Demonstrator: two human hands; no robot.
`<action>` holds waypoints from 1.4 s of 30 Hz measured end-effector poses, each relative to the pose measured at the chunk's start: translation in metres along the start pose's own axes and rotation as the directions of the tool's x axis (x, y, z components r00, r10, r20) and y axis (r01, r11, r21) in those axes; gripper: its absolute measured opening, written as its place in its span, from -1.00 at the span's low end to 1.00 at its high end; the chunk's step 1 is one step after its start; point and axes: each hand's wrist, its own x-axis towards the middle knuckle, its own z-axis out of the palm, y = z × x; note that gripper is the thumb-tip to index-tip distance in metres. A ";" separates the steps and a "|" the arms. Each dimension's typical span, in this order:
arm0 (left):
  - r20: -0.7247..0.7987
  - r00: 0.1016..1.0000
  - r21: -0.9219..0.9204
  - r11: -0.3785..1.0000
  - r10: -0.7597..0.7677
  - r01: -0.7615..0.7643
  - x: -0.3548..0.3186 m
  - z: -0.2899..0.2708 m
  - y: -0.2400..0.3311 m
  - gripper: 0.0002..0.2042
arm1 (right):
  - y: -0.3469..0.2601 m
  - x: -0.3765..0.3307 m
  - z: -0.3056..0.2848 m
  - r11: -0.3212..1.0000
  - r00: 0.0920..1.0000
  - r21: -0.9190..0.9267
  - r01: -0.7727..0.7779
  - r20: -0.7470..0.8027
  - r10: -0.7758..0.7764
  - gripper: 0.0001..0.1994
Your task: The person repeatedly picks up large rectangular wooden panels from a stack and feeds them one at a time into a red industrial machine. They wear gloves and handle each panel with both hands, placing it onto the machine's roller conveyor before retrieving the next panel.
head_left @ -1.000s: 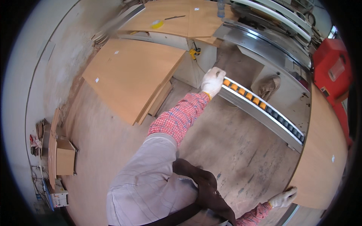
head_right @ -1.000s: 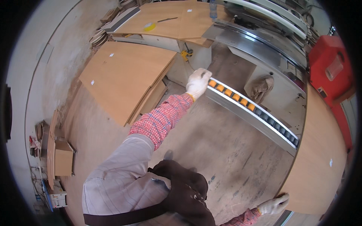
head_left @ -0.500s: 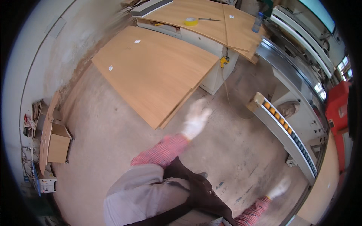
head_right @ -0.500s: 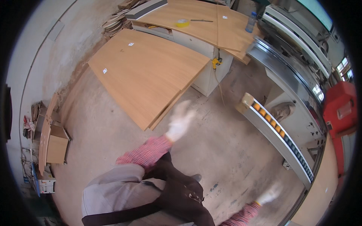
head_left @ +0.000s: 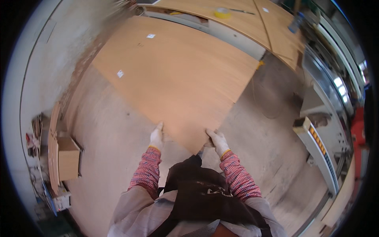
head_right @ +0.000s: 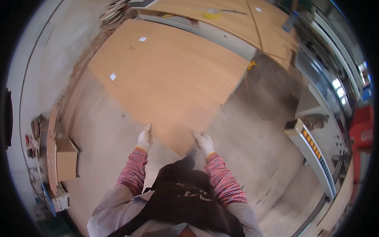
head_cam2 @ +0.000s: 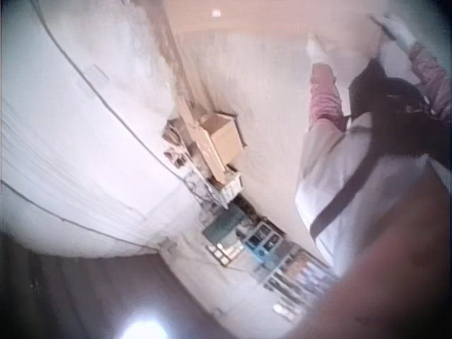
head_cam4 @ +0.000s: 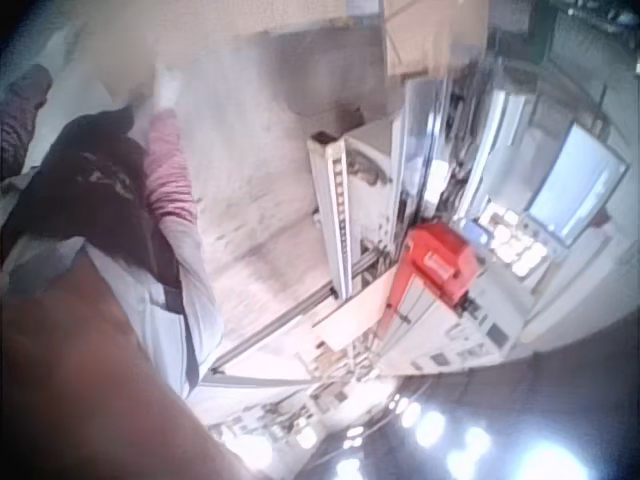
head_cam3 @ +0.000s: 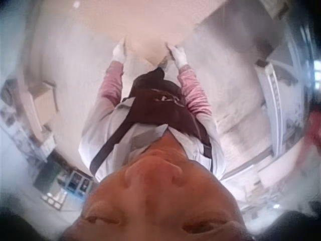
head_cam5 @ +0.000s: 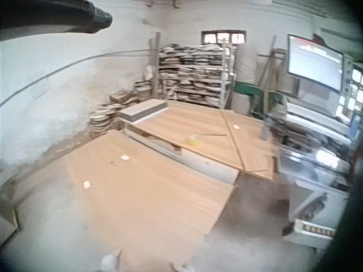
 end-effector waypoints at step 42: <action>0.169 0.887 -0.269 0.886 0.429 -0.377 -0.050 0.233 0.169 -0.35 | -0.165 -0.361 -0.432 0.912 0.165 -0.285 0.294 -0.925 -0.342 -0.49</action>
